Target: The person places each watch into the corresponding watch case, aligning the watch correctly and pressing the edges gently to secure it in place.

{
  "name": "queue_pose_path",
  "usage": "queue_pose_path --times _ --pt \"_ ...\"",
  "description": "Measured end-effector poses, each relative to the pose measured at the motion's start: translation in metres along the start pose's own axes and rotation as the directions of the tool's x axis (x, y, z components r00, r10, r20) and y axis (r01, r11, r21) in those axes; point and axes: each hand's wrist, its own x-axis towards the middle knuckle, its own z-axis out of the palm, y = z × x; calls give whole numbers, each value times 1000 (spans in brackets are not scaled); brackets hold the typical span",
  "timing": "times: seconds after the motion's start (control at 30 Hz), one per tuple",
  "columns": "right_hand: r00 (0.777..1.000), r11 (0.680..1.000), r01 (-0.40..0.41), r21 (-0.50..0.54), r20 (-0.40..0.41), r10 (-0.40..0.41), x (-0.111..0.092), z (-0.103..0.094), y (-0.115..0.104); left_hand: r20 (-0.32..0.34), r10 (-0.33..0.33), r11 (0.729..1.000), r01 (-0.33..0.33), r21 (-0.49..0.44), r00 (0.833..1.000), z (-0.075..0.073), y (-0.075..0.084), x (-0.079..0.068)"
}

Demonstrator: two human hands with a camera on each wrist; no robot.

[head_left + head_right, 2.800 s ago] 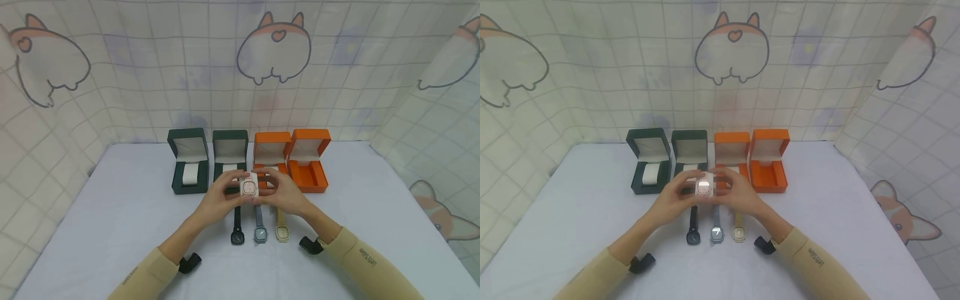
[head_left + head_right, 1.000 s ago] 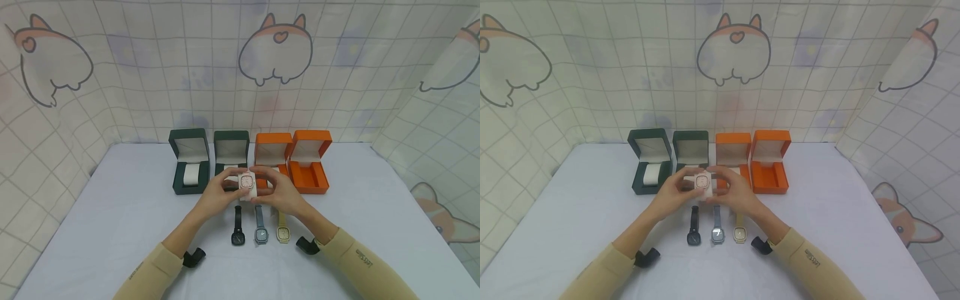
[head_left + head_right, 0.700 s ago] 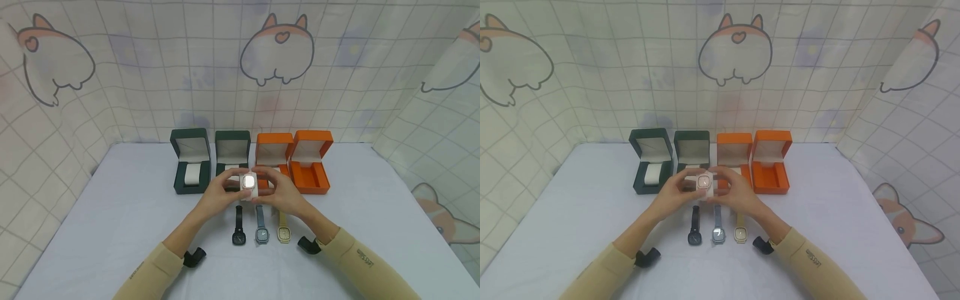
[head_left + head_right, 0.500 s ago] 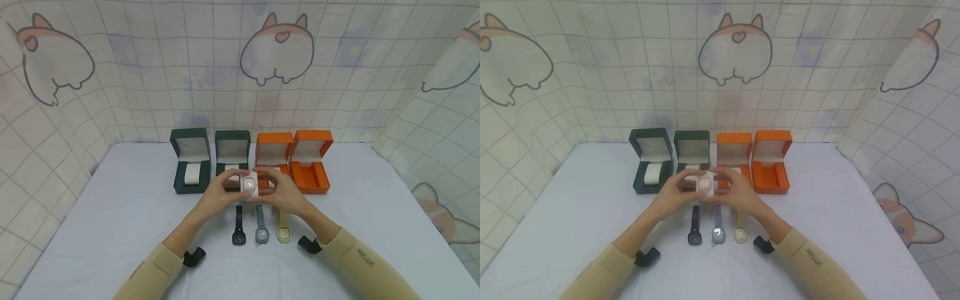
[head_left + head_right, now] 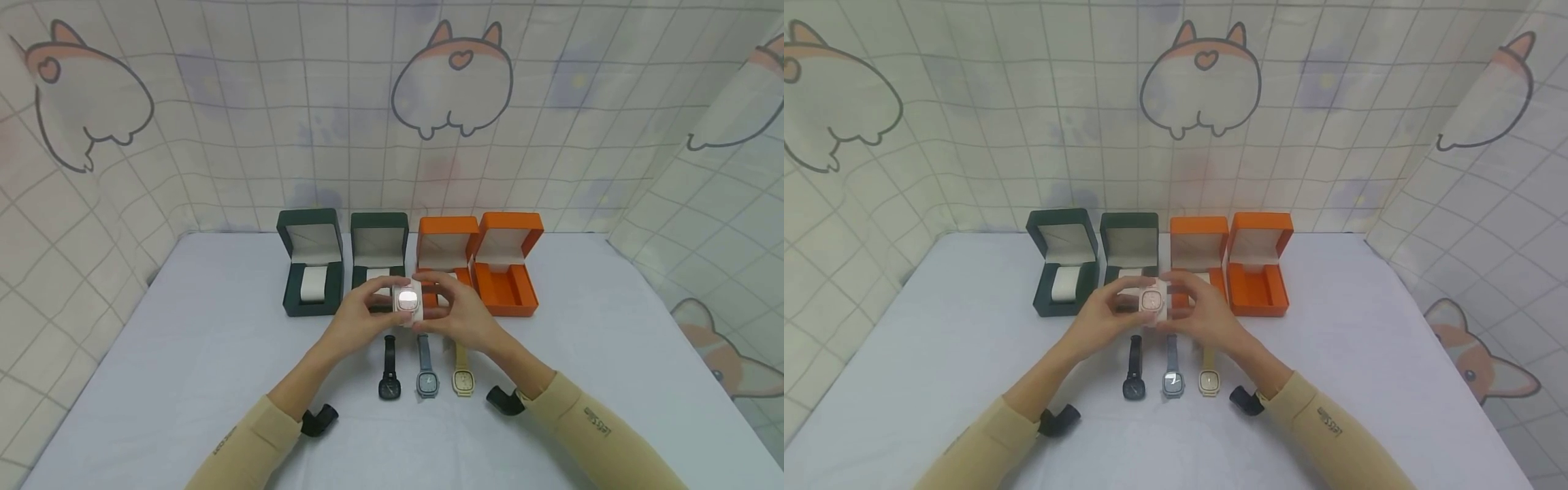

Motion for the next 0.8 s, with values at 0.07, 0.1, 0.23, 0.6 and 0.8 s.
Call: queue_pose_path --times 0.07,0.1,0.23,0.6,0.8 --pt "1000 1000 10 -10 -1 -10 0 0 0 3 -4 1000 4 -3 1000 0 0 0" --pt "1000 1000 11 -15 -2 -11 0 1 1 4 -6 1000 6 -5 1000 0 0 0" --pt "1000 999 12 -39 -3 -12 -1 1 0 16 -9 1000 9 -16 1000 -1 -1 1" --pt "1000 999 2 -35 20 -1 -6 -6 -3 56 46 995 -41 -89 997 1 1 -1" --pt "1000 999 -2 -48 -6 2 -11 -18 -1 61 87 988 -79 -132 994 -1 2 -1"
